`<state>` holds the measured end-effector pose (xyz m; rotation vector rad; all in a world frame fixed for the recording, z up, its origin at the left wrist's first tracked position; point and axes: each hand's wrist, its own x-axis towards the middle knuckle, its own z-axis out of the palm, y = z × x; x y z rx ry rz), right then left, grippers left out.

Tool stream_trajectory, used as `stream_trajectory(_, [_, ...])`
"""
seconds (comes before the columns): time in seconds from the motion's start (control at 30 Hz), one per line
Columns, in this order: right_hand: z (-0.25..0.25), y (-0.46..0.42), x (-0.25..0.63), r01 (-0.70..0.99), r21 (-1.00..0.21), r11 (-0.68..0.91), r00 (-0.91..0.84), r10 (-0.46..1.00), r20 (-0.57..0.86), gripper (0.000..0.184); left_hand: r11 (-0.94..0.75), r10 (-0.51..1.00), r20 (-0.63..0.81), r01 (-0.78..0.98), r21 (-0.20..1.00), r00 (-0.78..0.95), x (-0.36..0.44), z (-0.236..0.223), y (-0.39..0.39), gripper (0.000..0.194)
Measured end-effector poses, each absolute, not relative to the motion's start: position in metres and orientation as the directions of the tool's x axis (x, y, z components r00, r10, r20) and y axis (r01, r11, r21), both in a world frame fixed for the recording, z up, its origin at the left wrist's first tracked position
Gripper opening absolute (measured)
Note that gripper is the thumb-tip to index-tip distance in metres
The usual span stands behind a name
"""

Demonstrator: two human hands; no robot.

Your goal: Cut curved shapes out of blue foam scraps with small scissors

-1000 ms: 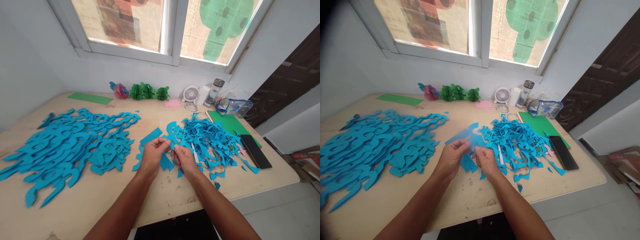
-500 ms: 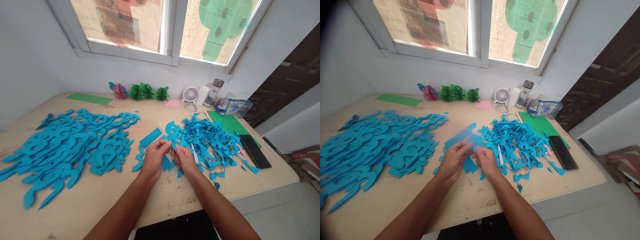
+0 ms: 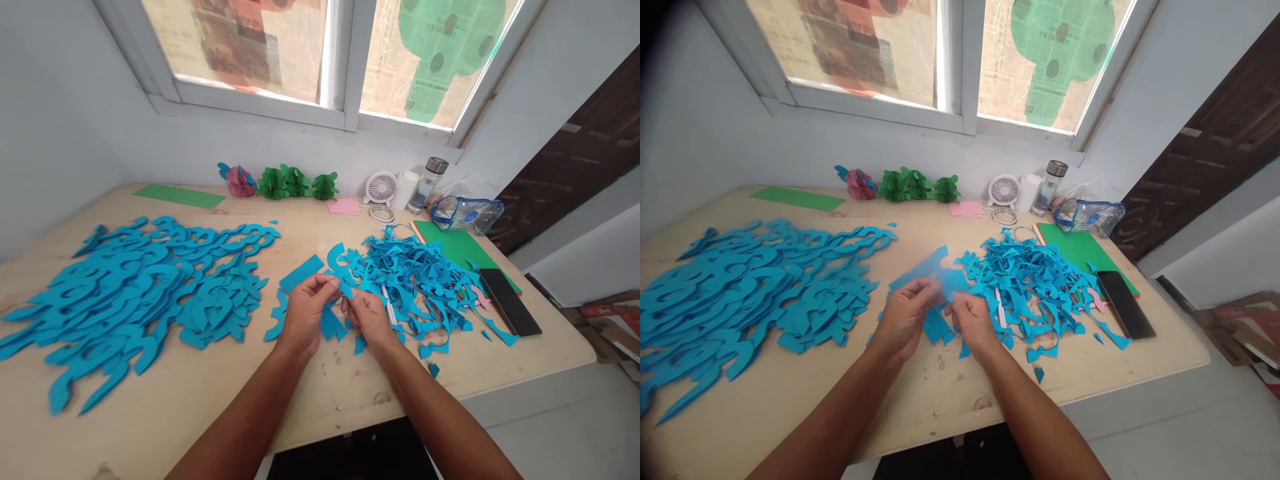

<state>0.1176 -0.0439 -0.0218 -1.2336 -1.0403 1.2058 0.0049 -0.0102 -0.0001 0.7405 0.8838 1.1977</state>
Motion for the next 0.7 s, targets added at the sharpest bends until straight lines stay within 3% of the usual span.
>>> stream_trajectory(0.7, [-0.026,-0.042,0.117,-0.113,-0.993,-0.028,0.141,0.989,-0.044,0.048,0.247,0.969,-0.206,-0.618,0.747,0.138,0.014,0.010,-0.021,0.021])
